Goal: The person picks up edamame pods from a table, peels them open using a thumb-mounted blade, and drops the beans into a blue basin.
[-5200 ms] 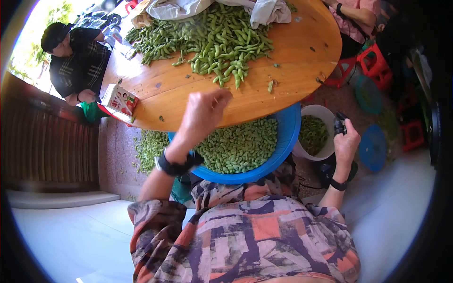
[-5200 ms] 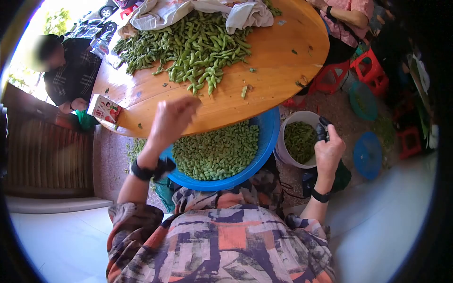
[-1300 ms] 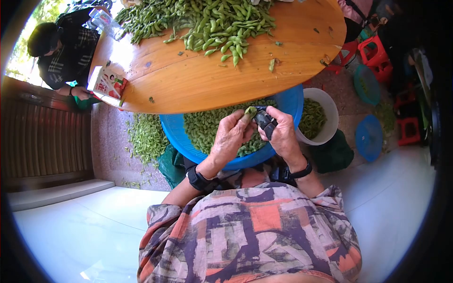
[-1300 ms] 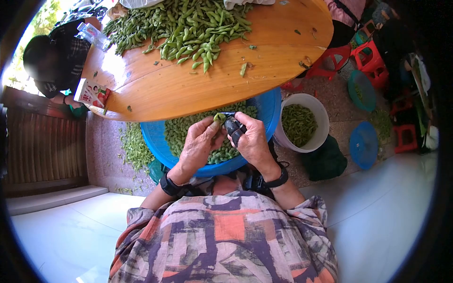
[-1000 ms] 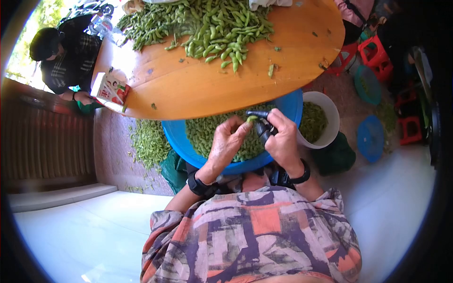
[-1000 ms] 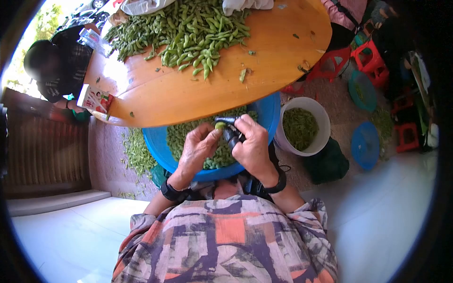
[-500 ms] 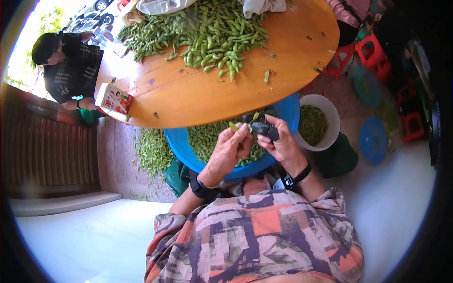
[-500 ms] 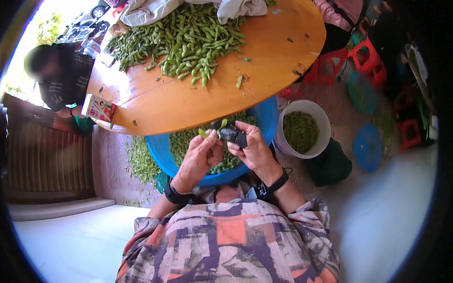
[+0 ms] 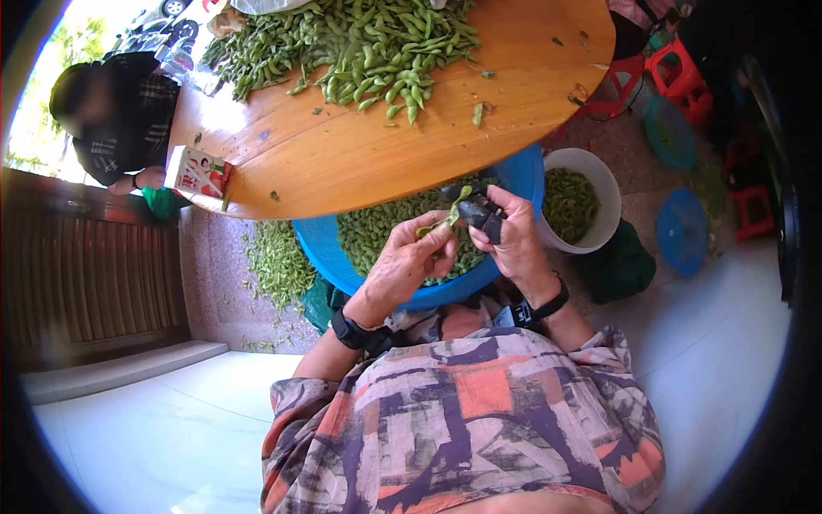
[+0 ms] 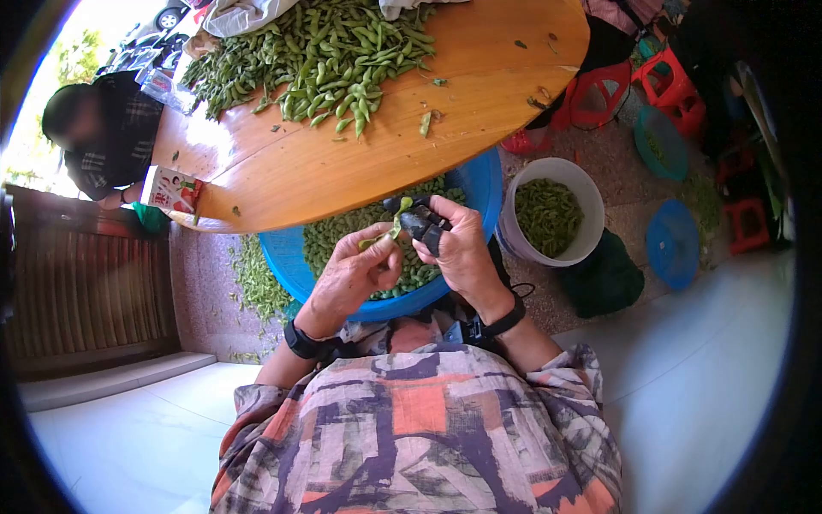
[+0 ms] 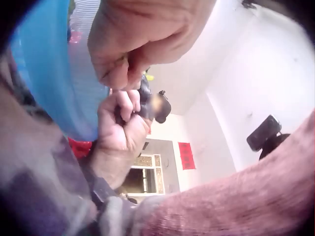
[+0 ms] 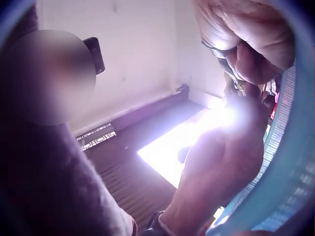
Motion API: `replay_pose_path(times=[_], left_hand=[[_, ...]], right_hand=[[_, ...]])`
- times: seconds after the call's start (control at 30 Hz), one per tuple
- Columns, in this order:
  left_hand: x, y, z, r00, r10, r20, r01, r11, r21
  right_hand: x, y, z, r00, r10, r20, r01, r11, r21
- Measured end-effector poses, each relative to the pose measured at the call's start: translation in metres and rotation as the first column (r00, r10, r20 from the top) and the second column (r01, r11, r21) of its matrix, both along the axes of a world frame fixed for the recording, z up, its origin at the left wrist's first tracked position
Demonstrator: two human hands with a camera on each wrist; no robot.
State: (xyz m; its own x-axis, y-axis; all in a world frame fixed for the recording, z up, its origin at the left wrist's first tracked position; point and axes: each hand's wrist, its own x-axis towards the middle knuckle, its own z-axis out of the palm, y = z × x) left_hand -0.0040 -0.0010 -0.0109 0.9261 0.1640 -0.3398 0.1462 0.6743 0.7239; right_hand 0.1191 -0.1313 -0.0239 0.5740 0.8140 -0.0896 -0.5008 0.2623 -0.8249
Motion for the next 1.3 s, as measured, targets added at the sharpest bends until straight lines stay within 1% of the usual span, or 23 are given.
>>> replay_pose_path(times=[0.07, 0.1, 0.13, 0.17, 0.2, 0.23, 0.27, 0.3, 0.33, 0.37, 0.43, 0.47, 0.53, 0.63, 0.7, 0.77, 0.8, 0.83, 0.9, 0.97, 1.1, 1.2, 1.3], left_hand=[[-0.007, 0.009, -0.002, 0.982, -0.174, -0.071, 0.188, 0.901, 0.390], [-0.010, 0.015, -0.003, 0.983, -0.170, -0.070, 0.184, 0.900, 0.395], [-0.012, 0.022, -0.004, 0.944, -0.329, -0.020, 0.211, 0.556, 0.804], [-0.015, 0.029, -0.003, 0.876, -0.479, -0.064, 0.108, 0.066, 0.992], [-0.013, 0.031, 0.023, 0.864, -0.481, -0.148, 0.237, 0.129, 0.963], [-0.009, 0.037, 0.035, 0.878, -0.478, -0.017, 0.089, 0.129, 0.988], [-0.004, 0.048, 0.048, 0.913, -0.409, -0.004, 0.073, 0.153, 0.986], [0.004, 0.062, 0.059, 0.941, -0.338, 0.010, 0.053, 0.176, 0.983], [0.013, 0.075, 0.065, 0.983, -0.179, -0.043, 0.069, 0.142, 0.987], [0.025, 0.089, 0.069, 0.996, -0.011, -0.090, 0.091, 0.113, 0.989], [0.054, 0.122, 0.060, 0.986, 0.115, 0.117, -0.081, -0.278, 0.957], [0.064, 0.134, 0.055, 0.986, 0.116, 0.119, -0.083, -0.280, 0.956], [0.076, 0.148, 0.050, 0.990, 0.078, 0.118, -0.070, -0.456, 0.887], [0.077, 0.154, 0.048, 0.994, 0.071, 0.082, -0.046, -0.409, 0.911], [0.071, 0.149, 0.050, 0.985, 0.074, 0.158, -0.109, -0.443, 0.890], [0.061, 0.133, 0.056, 0.971, 0.065, 0.228, -0.173, -0.468, 0.867], [0.053, 0.115, 0.067, 0.984, 0.111, 0.141, -0.140, -0.018, 0.990], [0.045, 0.099, 0.073, 0.993, 0.113, 0.037, -0.083, 0.437, 0.895], [0.030, 0.069, 0.069, 0.997, 0.025, 0.079, -0.075, 0.680, 0.730], [0.022, 0.044, 0.062, 0.994, 0.029, 0.103, -0.091, 0.734, 0.673], [0.018, 0.024, 0.036, 0.986, 0.137, 0.098, -0.165, 0.673, 0.721], [0.022, 0.017, 0.024, 0.948, 0.237, 0.213, -0.301, 0.439, 0.847], [0.026, 0.015, 0.024, 0.941, 0.266, 0.209, -0.296, 0.348, 0.889]], right_hand=[[0.003, -0.010, -0.001, 0.994, -0.053, 0.096, 0.049, 0.997, 0.052], [0.004, -0.016, 0.008, 0.965, -0.197, 0.172, 0.175, 0.976, 0.131], [0.015, -0.032, 0.012, 0.922, -0.207, 0.327, 0.209, 0.977, 0.030], [0.032, -0.052, 0.021, 0.860, -0.186, 0.474, 0.257, 0.962, -0.089], [0.042, -0.064, 0.028, 0.778, -0.305, 0.548, 0.401, 0.914, -0.060], [0.062, -0.083, 0.027, 0.673, -0.248, 0.697, 0.615, 0.711, -0.340], [0.074, -0.096, 0.038, 0.255, 0.055, 0.965, 0.776, 0.584, -0.238], [0.080, -0.105, 0.039, 0.274, 0.149, 0.950, 0.855, 0.413, -0.312], [0.094, -0.124, 0.025, 0.153, 0.304, 0.940, 0.895, 0.361, -0.262], [0.097, -0.129, 0.025, 0.197, 0.283, 0.939, 0.900, 0.328, -0.288], [0.090, -0.130, 0.035, 0.228, 0.161, 0.960, 0.870, 0.408, -0.275], [0.089, -0.129, 0.033, 0.226, 0.160, 0.961, 0.870, 0.410, -0.273], [0.088, -0.127, 0.029, 0.261, 0.125, 0.957, 0.865, 0.411, -0.290], [0.079, -0.108, 0.034, 0.266, 0.143, 0.953, 0.833, 0.463, -0.302], [0.068, -0.088, 0.040, 0.315, 0.086, 0.945, 0.757, 0.578, -0.305], [0.051, -0.062, 0.045, 0.197, -0.054, 0.979, 0.644, 0.760, -0.088], [0.048, -0.050, 0.036, 0.495, -0.124, 0.860, 0.465, 0.874, -0.141], [0.036, -0.038, 0.045, 0.760, -0.072, 0.646, 0.324, 0.904, -0.280], [0.017, -0.011, 0.069, 0.936, -0.006, 0.352, 0.080, 0.977, -0.198], [0.014, 0.005, 0.056, 0.967, 0.102, 0.232, -0.086, 0.993, -0.081], [0.011, 0.013, 0.051, 0.986, 0.161, 0.035, -0.162, 0.986, 0.044], [0.011, 0.013, 0.047, 0.986, 0.164, 0.012, -0.165, 0.985, 0.050], [0.012, 0.017, 0.048, 0.991, 0.134, 0.014, -0.134, 0.991, 0.027]])
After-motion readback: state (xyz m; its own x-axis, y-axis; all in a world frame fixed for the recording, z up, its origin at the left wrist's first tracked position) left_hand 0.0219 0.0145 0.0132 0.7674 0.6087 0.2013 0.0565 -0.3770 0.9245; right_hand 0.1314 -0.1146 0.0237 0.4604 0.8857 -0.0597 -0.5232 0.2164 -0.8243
